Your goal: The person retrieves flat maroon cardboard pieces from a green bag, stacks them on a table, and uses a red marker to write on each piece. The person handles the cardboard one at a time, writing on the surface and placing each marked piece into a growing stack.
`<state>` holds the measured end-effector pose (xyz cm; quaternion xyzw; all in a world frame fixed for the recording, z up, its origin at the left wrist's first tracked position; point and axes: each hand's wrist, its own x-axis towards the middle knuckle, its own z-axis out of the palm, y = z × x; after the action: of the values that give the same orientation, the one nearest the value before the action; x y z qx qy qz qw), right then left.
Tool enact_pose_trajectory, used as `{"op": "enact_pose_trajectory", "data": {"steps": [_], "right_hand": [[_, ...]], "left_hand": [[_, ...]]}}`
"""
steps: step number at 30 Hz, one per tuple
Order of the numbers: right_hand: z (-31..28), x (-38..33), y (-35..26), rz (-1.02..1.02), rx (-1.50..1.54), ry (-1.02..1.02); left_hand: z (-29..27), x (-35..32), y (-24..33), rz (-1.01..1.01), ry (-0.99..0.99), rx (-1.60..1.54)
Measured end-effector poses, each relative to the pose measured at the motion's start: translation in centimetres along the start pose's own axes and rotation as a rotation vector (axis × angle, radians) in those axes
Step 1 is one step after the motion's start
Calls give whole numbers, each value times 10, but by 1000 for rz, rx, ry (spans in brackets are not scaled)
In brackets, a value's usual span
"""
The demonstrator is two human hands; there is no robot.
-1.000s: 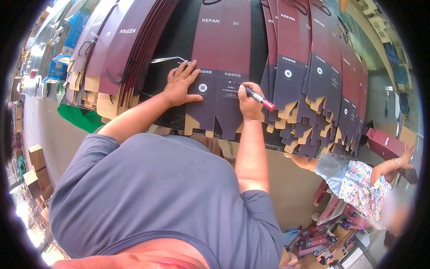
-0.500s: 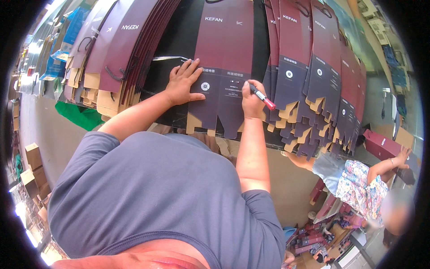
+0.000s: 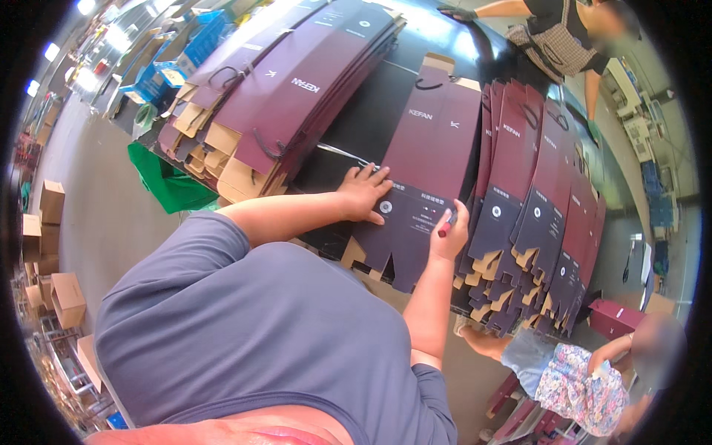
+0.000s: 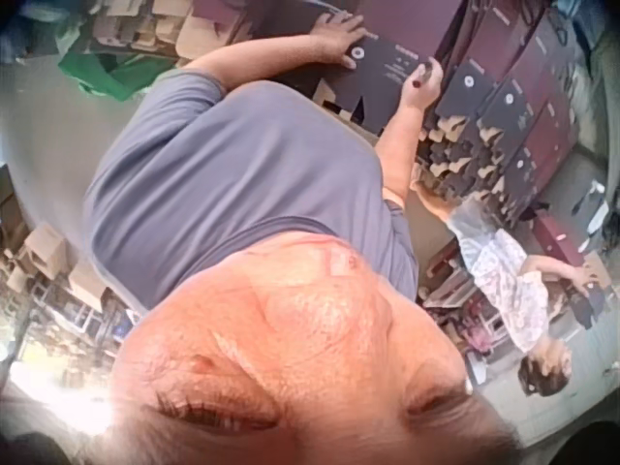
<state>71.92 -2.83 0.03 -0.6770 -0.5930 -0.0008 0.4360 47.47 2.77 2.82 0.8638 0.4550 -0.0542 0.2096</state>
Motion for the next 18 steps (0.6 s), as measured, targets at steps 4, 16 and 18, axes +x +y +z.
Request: {"op": "enact_pose_trajectory", "data": {"steps": [4,16,18], "right_hand": [[-45,11,1,87,-2,36],[-91,18,27,304,66,279],[-62,14,2,308,59,135]], "left_hand": [[-57,-12,-8,101,-21,-76],[-144,-50,-135,-744,300,18],[-138,-48,-102,-705,210,72]]}}
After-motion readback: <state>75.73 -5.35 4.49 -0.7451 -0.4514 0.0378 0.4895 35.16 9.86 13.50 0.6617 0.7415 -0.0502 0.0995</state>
